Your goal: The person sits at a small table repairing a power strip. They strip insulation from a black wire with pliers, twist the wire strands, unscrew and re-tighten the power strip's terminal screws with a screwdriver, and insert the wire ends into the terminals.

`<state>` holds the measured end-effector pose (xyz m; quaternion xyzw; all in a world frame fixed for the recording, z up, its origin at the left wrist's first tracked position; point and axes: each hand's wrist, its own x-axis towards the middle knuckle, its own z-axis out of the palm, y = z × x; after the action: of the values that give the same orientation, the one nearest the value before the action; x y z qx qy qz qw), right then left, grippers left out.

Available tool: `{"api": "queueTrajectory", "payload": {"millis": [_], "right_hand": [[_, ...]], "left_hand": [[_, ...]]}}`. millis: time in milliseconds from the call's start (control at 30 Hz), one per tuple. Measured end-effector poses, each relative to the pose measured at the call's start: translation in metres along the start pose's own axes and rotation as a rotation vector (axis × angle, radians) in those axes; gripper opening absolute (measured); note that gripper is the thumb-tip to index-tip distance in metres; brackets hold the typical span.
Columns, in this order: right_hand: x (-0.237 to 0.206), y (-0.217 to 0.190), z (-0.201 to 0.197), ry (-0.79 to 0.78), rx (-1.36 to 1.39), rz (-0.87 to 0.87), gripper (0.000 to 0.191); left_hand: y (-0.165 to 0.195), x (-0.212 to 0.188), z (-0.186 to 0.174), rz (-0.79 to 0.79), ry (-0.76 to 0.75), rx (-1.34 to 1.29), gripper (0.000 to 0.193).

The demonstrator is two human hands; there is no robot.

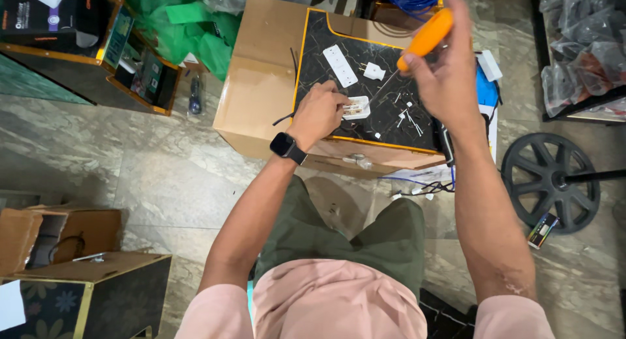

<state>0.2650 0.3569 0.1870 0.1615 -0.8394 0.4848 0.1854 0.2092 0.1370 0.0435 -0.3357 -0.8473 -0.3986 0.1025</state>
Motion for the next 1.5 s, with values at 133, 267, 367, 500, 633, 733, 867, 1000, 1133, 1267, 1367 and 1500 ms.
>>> {"api": "queueTrajectory", "payload": {"millis": [133, 267, 367, 500, 633, 733, 867, 1000, 1133, 1267, 1367, 1500], "right_hand": [[-0.001, 0.000, 0.004, 0.024, -0.015, -0.181, 0.084], [-0.004, 0.005, 0.011, 0.003, 0.063, -0.106, 0.082], [-0.005, 0.008, 0.014, -0.005, 0.042, -0.099, 0.082], [-0.003, 0.007, 0.014, 0.002, -0.014, -0.126, 0.083], [-0.002, 0.006, 0.013, -0.005, -0.013, -0.150, 0.082], [-0.002, 0.005, 0.014, -0.016, 0.022, -0.137, 0.080], [-0.003, 0.005, 0.014, -0.016, 0.050, -0.123, 0.079], [-0.005, 0.006, 0.015, -0.012, 0.034, -0.121, 0.080], [-0.006, 0.008, 0.016, -0.019, 0.048, -0.146, 0.080], [-0.008, 0.009, 0.016, -0.018, 0.057, -0.128, 0.080], [-0.009, 0.008, 0.017, -0.025, 0.063, -0.121, 0.080], [-0.007, -0.001, 0.018, -0.015, -0.006, -0.116, 0.080]], "left_hand": [[0.003, -0.002, -0.001, -0.010, 0.019, -0.030, 0.020], [0.004, -0.002, -0.002, -0.027, 0.002, -0.029, 0.021], [0.004, -0.002, -0.002, -0.003, 0.009, -0.025, 0.019], [0.004, -0.002, -0.001, -0.010, 0.018, -0.026, 0.018], [0.004, -0.001, -0.001, -0.011, 0.007, -0.020, 0.018], [0.004, -0.002, -0.001, -0.010, 0.000, -0.014, 0.019], [0.005, -0.001, -0.002, -0.014, -0.002, -0.020, 0.020], [0.004, -0.004, -0.001, 0.001, -0.011, -0.009, 0.022], [0.003, -0.005, -0.001, 0.007, -0.012, -0.005, 0.021], [0.002, -0.006, 0.001, 0.007, -0.001, 0.001, 0.020], [0.002, -0.008, 0.002, 0.014, 0.011, -0.006, 0.020], [0.001, -0.008, 0.002, 0.007, -0.008, 0.002, 0.020]]}}
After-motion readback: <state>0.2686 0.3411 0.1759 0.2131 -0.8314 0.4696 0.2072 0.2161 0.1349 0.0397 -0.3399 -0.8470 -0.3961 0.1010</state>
